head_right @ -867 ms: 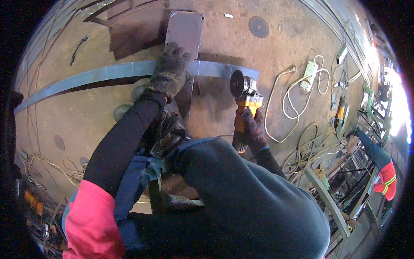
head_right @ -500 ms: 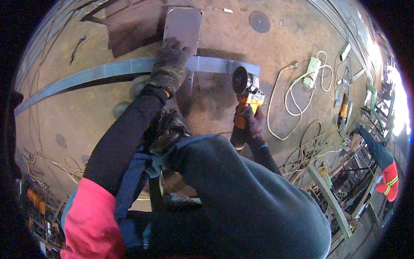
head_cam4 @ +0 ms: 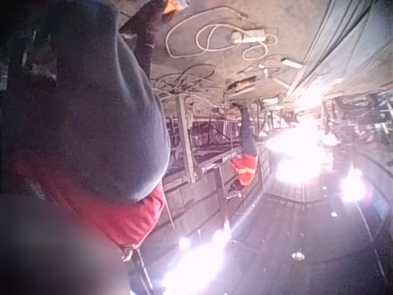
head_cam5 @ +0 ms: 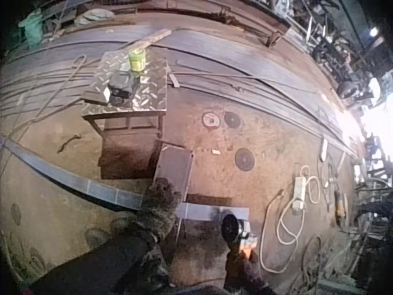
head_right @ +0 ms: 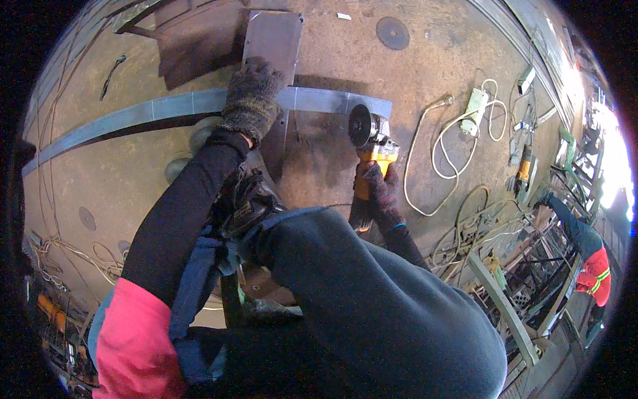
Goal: The person measures a metal bar with a tape measure, marks it with a marker, and then cuts it using an angle grinder. The person is sitting on the floor during the task.
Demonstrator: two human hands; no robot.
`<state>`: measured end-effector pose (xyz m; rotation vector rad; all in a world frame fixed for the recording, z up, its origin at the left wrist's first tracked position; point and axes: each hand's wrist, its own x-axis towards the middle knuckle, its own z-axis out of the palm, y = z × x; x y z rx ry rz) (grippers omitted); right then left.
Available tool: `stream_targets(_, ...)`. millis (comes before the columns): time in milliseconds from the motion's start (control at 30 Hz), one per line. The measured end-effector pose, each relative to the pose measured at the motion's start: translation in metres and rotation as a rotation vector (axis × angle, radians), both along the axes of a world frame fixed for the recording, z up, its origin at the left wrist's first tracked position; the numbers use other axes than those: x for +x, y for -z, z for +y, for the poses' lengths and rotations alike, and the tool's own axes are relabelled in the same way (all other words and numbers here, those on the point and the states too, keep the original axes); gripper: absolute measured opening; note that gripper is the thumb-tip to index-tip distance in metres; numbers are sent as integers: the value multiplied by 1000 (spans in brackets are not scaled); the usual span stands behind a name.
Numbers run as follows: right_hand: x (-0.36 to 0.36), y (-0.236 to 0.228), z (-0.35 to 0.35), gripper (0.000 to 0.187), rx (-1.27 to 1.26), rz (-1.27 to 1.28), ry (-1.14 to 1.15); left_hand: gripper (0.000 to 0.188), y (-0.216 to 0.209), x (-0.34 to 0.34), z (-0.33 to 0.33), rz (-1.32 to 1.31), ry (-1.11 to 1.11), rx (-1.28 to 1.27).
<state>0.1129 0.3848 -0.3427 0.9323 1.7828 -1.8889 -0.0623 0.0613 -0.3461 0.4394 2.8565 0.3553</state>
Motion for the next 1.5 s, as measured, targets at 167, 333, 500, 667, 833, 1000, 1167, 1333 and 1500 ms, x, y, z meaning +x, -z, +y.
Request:
stream_targets(167,-3,8,5,40,-11,-29,28,41,1,3,-1,3,-24,41)
stream_targets(333,-2,9,8,41,16,-37,-5,41,3,7,1,12,-49,38)
stream_targets(500,-5,5,4,43,20,-36,-39,52,5,5,1,-81,-67,46)
stream_targets(667,-4,5,3,40,48,-33,-47,43,3,5,0,-34,-53,66)
stream_targets(833,-2,12,7,39,39,-35,-43,44,3,5,0,-45,-61,77)
stream_targets(1000,-2,12,7,38,55,-24,-51,45,3,7,1,-41,-70,69)
stream_targets(1167,-4,7,3,40,26,-8,-35,46,5,7,1,-33,-60,58)
stream_targets(1333,-6,5,0,41,33,-29,-42,44,8,8,1,-40,-63,84)
stream_targets(1500,-2,9,6,40,7,-42,-35,44,7,5,0,-4,-49,81)
